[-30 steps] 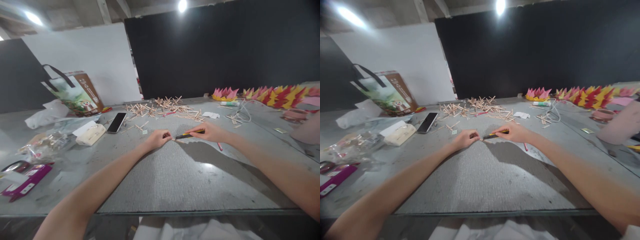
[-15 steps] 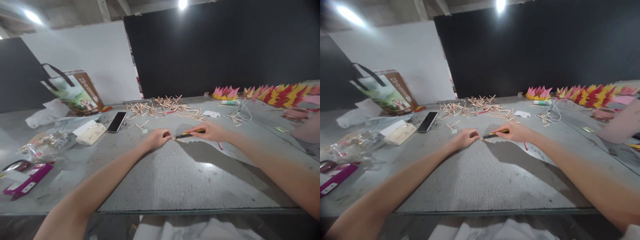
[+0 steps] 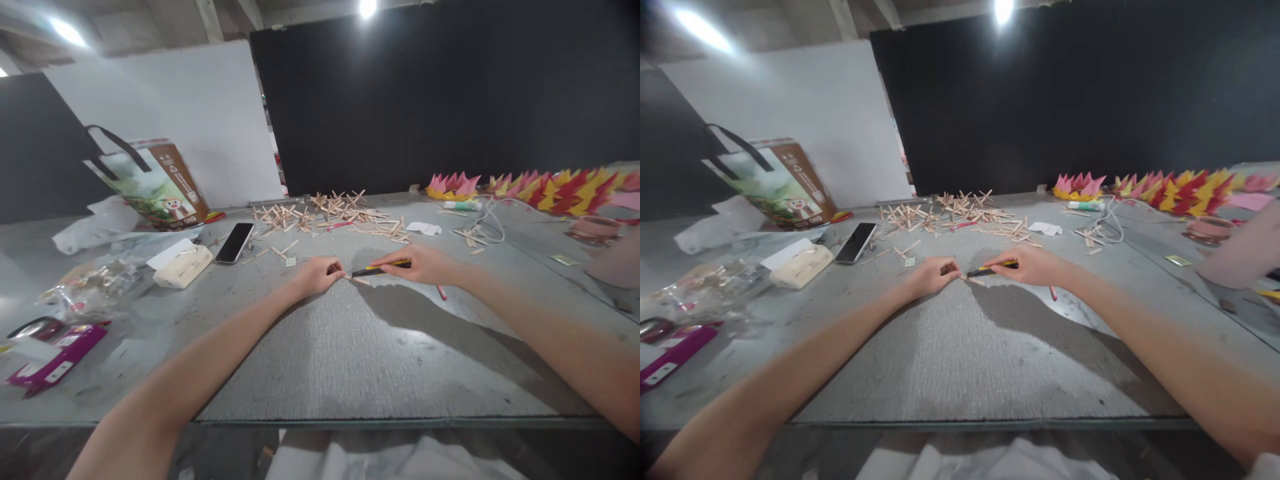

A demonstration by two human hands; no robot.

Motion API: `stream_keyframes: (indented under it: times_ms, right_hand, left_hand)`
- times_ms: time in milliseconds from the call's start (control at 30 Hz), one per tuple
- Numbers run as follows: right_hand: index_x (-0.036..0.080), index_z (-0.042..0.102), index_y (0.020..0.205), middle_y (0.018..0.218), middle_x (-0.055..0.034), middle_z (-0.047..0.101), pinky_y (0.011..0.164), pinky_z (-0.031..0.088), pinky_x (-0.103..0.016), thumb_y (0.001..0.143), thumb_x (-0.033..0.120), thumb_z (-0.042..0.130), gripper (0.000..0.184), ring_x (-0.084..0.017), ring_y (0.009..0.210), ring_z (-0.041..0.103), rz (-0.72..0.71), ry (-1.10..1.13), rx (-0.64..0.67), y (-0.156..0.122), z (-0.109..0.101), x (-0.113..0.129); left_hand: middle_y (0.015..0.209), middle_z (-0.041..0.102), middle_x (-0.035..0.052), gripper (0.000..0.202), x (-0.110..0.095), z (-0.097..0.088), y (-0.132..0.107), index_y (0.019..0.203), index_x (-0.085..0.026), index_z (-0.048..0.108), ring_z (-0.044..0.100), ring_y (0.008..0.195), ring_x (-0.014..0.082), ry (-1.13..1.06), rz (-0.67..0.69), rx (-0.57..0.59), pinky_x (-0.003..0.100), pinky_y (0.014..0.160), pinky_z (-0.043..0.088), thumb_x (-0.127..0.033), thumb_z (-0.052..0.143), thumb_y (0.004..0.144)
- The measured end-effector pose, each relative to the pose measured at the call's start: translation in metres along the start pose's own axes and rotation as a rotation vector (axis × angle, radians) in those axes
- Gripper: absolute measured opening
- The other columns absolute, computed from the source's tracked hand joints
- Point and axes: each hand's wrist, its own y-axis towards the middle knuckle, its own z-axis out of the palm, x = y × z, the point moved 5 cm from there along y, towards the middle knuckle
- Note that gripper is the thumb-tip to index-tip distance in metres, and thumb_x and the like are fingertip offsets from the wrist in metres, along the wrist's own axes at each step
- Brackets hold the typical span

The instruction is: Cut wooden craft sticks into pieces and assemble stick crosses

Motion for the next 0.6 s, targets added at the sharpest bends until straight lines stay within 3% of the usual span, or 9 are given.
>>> stream_keyframes:
  times_ms: [233, 367, 600]
  right_hand:
    - [0.030, 0.075, 0.135, 0.056, 0.0036, 0.053, 0.050, 0.022, -0.027, 0.101, 0.053, 0.048, 0.049, -0.010, 0.046, 0.029, -0.041, -0.017, -0.014, 0.002, 0.001, 0.000]
    - [0.028, 0.076, 0.134, 0.058, 0.0013, 0.059, 0.053, 0.029, -0.027, 0.102, 0.048, 0.047, 0.047, -0.012, 0.048, 0.039, -0.083, -0.079, -0.038, -0.001, -0.002, 0.008]
    - [0.031, 0.075, 0.136, 0.083, -0.0029, 0.078, 0.056, 0.032, -0.027, 0.104, 0.045, 0.049, 0.043, -0.011, 0.051, 0.045, -0.158, -0.122, -0.044, 0.002, 0.002, 0.002]
  left_hand:
    - [0.078, 0.071, 0.0005, 0.013, 0.000, 0.000, -0.001, 0.092, -0.019, 0.073, 0.063, 0.073, 0.0160, -0.001, -0.005, -0.003, 0.026, 0.069, 0.043, -0.031, 0.068, 0.095]
    - [0.079, 0.072, 0.0007, 0.013, 0.001, 0.000, 0.000, 0.092, -0.019, 0.073, 0.063, 0.074, 0.0163, -0.001, -0.007, -0.003, 0.026, 0.069, 0.043, -0.031, 0.069, 0.094]
    - [0.079, 0.072, 0.0007, 0.013, 0.001, 0.000, -0.001, 0.092, -0.019, 0.073, 0.063, 0.073, 0.0160, 0.003, 0.003, -0.010, 0.026, 0.068, 0.043, -0.031, 0.068, 0.095]
